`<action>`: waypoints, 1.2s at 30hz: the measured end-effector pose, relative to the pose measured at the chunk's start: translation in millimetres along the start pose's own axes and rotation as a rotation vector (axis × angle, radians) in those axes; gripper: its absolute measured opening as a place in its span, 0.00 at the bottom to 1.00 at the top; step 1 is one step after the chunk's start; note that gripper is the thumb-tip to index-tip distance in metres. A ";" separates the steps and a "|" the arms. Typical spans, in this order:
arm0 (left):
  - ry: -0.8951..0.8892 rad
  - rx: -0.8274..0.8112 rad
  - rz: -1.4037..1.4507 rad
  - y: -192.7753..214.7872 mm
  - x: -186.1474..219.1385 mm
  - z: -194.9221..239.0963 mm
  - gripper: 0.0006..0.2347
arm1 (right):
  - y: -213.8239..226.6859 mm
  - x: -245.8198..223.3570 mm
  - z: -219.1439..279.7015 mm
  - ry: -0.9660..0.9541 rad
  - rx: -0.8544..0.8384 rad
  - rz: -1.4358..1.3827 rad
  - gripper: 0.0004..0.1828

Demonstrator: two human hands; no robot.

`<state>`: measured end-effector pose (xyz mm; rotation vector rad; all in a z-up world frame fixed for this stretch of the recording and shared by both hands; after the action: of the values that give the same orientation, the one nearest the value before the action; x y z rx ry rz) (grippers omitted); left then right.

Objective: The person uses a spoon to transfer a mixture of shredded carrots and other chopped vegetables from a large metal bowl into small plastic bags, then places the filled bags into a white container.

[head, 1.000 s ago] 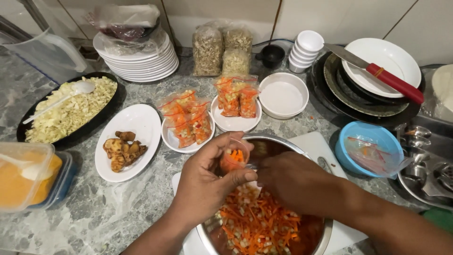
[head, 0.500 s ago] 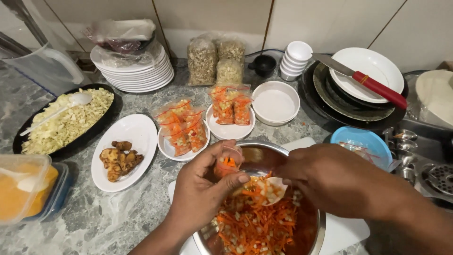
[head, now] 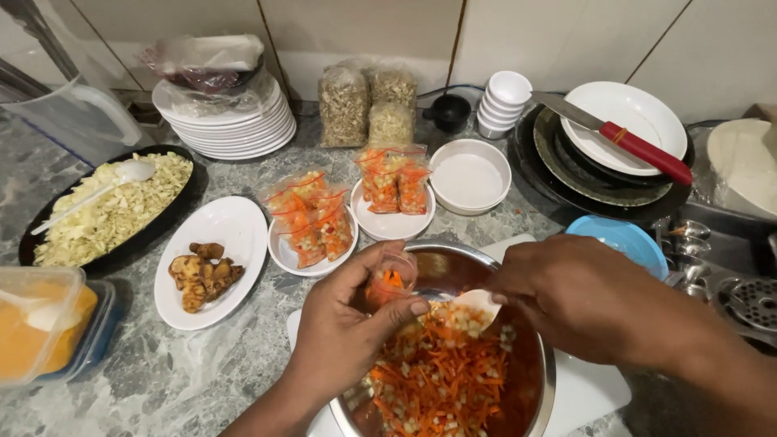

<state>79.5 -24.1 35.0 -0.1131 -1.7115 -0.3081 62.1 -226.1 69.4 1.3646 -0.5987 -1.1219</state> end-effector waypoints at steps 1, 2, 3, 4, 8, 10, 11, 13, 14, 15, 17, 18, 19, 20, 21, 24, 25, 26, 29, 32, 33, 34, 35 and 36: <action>0.002 -0.003 -0.002 0.1 0.3 -0.2 0.24 | -0.5 -0.4 -1.5 0.010 0.010 0.006 0.09; 0.002 -0.002 -0.002 -0.1 -1.0 -0.3 0.24 | 1.8 -3.5 -2.4 0.010 0.010 0.006 0.09; -0.008 0.004 -0.005 0.2 -1.4 -0.3 0.22 | 1.3 -1.4 -3.2 -0.054 -0.026 -0.007 0.11; -0.020 0.010 -0.008 0.5 -1.6 -0.3 0.21 | 0.7 0.6 -3.6 -0.117 -0.060 -0.020 0.14; -0.058 0.012 -0.046 0.9 -0.3 -0.7 0.22 | -0.5 3.8 -3.5 -0.096 -0.074 -0.055 0.12; -0.089 0.010 -0.074 0.4 2.6 -0.7 0.21 | 4.5 0.1 -2.0 0.068 -0.004 -0.147 0.13; -0.089 0.011 -0.074 0.5 4.3 -0.2 0.21 | 9.6 -0.5 -0.5 0.069 -0.004 -0.146 0.13; 0.029 -0.027 -0.083 -1.9 -1.6 0.0 0.20 | 25.8 -2.4 2.3 0.089 0.065 -0.192 0.14; 0.028 -0.028 -0.083 -2.7 -2.1 0.5 0.20 | 32.8 -2.4 2.7 0.089 0.065 -0.192 0.14; 0.001 -0.032 -0.095 -4.0 -0.5 1.0 0.19 | 40.2 -1.7 3.3 0.081 0.072 -0.191 0.13; -0.030 -0.038 -0.108 -5.7 0.6 1.8 0.17 | 55.2 -4.6 0.3 0.072 0.082 -0.188 0.14; -0.018 -0.038 -0.118 -5.6 -1.3 2.2 0.22 | 63.9 -8.7 -3.5 0.075 0.101 -0.138 0.13; -0.005 -0.038 -0.129 -5.4 -3.2 2.6 0.26 | 72.6 -13.0 -7.3 0.078 0.121 -0.088 0.15; -0.008 -0.039 -0.129 -5.3 -2.9 2.1 0.26 | 75.9 -17.6 -11.1 0.077 0.123 -0.087 0.15; -0.011 -0.032 -0.200 -4.3 -2.6 1.7 0.28 | 77.8 -21.9 -15.1 0.069 0.108 -0.061 0.14; -0.019 -0.035 -0.278 -3.0 5.7 1.0 0.29 | 80.1 -34.4 -26.3 0.004 0.043 0.011 0.15; -0.024 -0.047 -0.285 -3.4 9.6 0.8 0.29 | 78.4 -35.8 -29.6 -0.055 -0.005 0.054 0.16; -0.024 -0.045 -0.285 -3.6 9.6 0.8 0.29 | 80.9 -44.0 -31.6 -0.053 -0.006 0.055 0.16; 0.004 -0.031 -0.284 -3.4 6.2 1.0 0.27 | 78.3 -51.7 -33.8 -0.238 -0.166 0.254 0.18; -0.081 0.007 -0.287 -2.4 8.8 1.9 0.26 | 78.7 -67.8 -36.1 -0.302 -0.305 0.407 0.10; -0.152 0.017 -0.315 -2.7 12.2 2.5 0.26 | 77.0 -72.4 -36.6 -0.343 -0.376 0.417 0.11; -0.224 0.025 -0.344 -3.3 15.7 3.3 0.26 | 75.7 -77.0 -36.3 -0.386 -0.447 0.426 0.17; -0.221 0.025 -0.344 -2.7 17.1 3.2 0.26 | 59.6 -66.5 -35.7 -0.384 -0.449 0.425 0.17; -0.244 0.011 -0.355 -3.7 20.3 3.4 0.25 | 48.6 -77.1 -43.9 -0.105 -0.318 0.517 0.12</action>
<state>72.0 -28.8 53.9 0.1703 -1.9743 -0.5663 82.9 -146.2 127.9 0.8160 -0.7605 -0.8233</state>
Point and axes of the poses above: each hand's wrist, its own z-axis away from the middle knuckle, its own y-axis out of the back of the hand, x = y × z, the point moved 8 cm from there along -z, towards the middle knuckle, and after that the axes turned 3 degrees about -z, right-handed, at the moved point
